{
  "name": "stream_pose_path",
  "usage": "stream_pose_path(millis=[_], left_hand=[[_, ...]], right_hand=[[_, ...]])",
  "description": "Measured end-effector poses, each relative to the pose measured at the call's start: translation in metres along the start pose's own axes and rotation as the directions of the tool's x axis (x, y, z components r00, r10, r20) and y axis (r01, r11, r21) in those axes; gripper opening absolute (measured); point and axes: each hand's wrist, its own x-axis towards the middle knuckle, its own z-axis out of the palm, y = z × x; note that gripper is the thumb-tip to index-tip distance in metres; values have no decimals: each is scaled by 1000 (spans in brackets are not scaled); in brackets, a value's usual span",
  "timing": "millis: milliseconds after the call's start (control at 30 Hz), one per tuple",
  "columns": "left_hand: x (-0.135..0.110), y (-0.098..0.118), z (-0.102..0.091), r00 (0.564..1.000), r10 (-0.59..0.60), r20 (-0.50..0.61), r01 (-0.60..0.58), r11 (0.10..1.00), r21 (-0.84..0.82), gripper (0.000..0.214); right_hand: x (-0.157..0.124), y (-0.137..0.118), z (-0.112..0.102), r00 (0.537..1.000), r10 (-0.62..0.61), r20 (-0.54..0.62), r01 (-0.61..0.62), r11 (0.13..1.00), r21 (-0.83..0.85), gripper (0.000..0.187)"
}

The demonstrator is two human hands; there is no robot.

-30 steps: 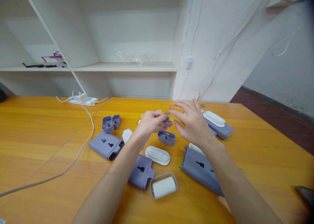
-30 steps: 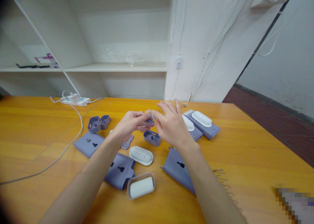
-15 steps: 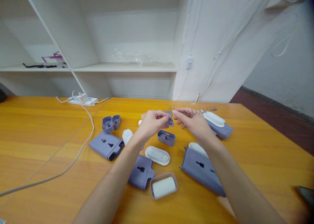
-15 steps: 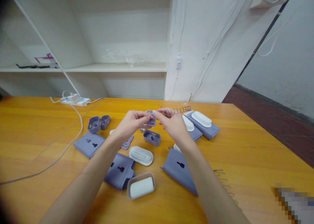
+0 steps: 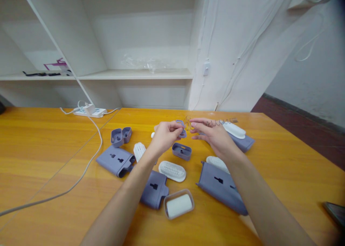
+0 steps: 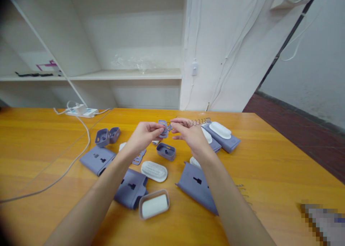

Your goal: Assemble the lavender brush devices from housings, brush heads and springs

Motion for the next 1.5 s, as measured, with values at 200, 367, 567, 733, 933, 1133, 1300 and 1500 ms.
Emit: stream_pose_path(millis=[200,367,567,733,933,1133,1300,1500], left_hand=[[-3,3,1,997,34,-74,-36,999,-29,25],[-2,1,-1,998,56,-36,-55,998,28,51],[-7,10,1,996,-72,55,76,995,-63,47],[-12,19,-1,978,-164,131,183,971,-152,47],[-11,13,-4,959,-163,232,217,949,-229,44],[-11,13,-5,954,-188,232,241,944,-227,51],[-13,16,-5,944,-195,265,258,938,-231,43],[-14,18,-6,935,-192,298,266,936,-232,33]], right_hand=[[-1,2,0,998,-23,63,23,1000,3,24],[0,4,1,988,-49,145,42,998,51,27],[-1,4,0,963,-124,241,119,992,33,31],[0,4,-1,955,-151,255,154,988,7,27],[-2,1,0,971,-114,209,104,993,60,27],[-3,0,-1,965,-132,228,120,991,66,26],[-2,1,-3,961,-139,240,126,990,68,25],[-2,2,-5,954,-158,253,146,987,68,24]])
